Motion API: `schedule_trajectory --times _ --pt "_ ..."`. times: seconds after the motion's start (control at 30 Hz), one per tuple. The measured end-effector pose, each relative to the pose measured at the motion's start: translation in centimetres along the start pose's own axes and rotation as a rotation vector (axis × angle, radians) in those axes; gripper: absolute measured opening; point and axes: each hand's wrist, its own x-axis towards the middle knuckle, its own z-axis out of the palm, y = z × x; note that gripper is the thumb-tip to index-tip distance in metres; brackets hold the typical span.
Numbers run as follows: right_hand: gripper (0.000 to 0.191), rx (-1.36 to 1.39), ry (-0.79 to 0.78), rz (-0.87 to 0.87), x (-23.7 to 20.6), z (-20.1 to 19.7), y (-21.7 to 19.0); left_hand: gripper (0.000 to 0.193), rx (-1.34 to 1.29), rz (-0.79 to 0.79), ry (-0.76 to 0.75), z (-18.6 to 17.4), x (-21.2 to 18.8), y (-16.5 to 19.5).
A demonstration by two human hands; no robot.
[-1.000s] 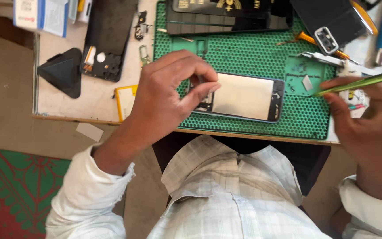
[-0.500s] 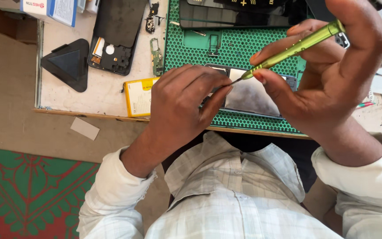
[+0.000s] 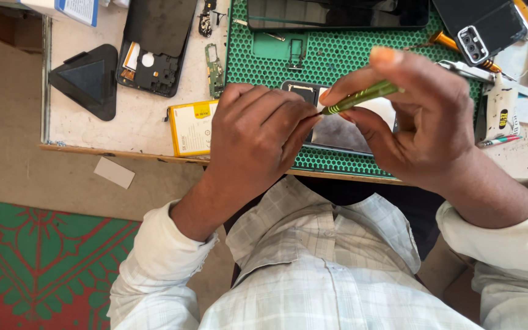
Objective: The person removes a white adhesive strip from a smartphone chassis, then uses a green screwdriver to remove multiple small screws from the phone's interior. The person places the screws on the work mat and continues unscrewing components.
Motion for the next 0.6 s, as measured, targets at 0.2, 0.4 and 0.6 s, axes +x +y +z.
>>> schedule_trajectory --times 0.2,0.4,0.6 --pt "0.068 -0.219 0.059 -0.018 -0.1 1.5 0.7 0.023 0.033 -0.154 -0.035 1.7 -1.1 0.5" --pt "0.071 -0.319 0.027 -0.012 -1.0 1.9 1.4 0.038 0.007 -0.200 -0.126 1.9 -2.2 0.8" --pt "0.070 -0.308 0.006 -0.045 -1.1 2.0 1.5 0.038 0.014 -0.191 -0.126 2.0 -2.2 0.9"
